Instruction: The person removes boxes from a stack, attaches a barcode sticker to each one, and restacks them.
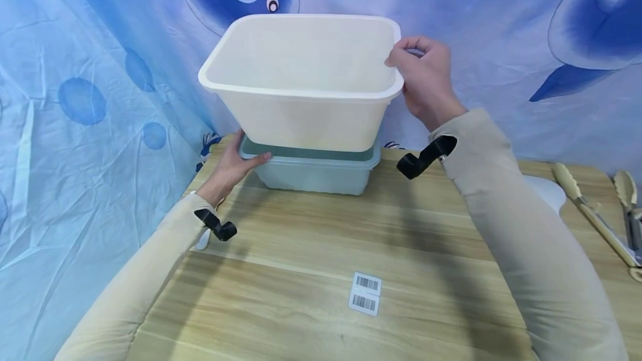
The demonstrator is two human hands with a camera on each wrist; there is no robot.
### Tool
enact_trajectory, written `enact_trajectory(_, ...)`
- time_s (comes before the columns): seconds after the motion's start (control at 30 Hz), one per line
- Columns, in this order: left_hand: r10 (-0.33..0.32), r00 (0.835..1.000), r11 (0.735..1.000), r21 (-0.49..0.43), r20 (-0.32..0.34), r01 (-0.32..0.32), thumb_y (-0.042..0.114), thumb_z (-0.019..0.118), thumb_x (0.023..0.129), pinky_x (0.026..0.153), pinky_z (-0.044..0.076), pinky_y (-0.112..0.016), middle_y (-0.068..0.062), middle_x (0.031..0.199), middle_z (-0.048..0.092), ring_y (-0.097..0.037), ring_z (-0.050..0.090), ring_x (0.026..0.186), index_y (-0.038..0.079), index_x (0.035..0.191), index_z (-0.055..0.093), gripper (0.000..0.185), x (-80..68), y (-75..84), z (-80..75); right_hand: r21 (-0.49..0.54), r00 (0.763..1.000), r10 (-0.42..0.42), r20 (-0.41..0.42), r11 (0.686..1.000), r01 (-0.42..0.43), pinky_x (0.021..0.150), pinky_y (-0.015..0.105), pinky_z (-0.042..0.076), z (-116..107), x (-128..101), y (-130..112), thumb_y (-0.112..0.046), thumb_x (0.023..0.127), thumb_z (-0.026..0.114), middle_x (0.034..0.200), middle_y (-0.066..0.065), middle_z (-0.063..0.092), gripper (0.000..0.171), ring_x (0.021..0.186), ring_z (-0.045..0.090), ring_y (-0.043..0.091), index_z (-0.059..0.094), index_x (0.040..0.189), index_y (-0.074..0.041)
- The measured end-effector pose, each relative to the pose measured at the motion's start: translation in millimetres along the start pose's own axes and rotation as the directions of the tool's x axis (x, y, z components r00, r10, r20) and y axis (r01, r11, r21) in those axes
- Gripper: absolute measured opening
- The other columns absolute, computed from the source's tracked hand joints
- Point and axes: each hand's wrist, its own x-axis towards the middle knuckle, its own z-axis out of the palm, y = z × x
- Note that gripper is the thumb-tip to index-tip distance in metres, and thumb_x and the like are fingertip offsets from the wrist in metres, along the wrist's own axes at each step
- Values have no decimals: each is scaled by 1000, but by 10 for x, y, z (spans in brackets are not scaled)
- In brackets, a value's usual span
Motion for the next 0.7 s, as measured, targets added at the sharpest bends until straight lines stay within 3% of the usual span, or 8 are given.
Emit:
enact_trajectory(0.13, 31, 999, 999, -44, 21, -30, 33, 78, 81, 119, 18, -55, -3, 160, 24, -27, 19, 148, 27, 151, 21, 91, -27, 69, -36, 1, 1000, -17, 16, 1000, 17, 54, 25, 55, -51, -53, -64, 11, 82, 60, 113, 10, 52, 8, 64, 62, 21, 62, 83, 3)
enact_trajectory(0.33, 50, 998, 994, -96, 36, -47, 21, 77, 81, 115, 28, -54, -11, 153, 34, -32, 31, 142, 18, 149, 25, 86, -108, 201, -74, 40, 999, -18, 38, 999, 17, 51, 26, 54, -231, -147, -147, 12, 80, 66, 94, 12, 59, 9, 62, 64, 20, 63, 83, 4)
enact_trajectory(0.47, 34, 999, 997, -73, 18, -33, 28, 79, 80, 115, 28, -54, -8, 153, 35, -30, 33, 141, 23, 149, 25, 89, -42, 104, -52, 82, 998, -19, 58, 996, 15, 48, 27, 53, -416, -206, -214, 13, 80, 66, 79, 12, 63, 10, 58, 65, 20, 63, 86, 6)
enact_trajectory(0.7, 34, 999, 999, -15, -14, -34, 37, 80, 78, 114, 30, -55, -10, 152, 36, -32, 37, 138, 26, 152, 20, 96, 7, -19, -51, 116, 1000, -1, 29, 993, -2, 48, 27, 55, -804, -273, -294, 17, 83, 61, 72, 14, 67, 10, 58, 69, 21, 62, 86, 7)
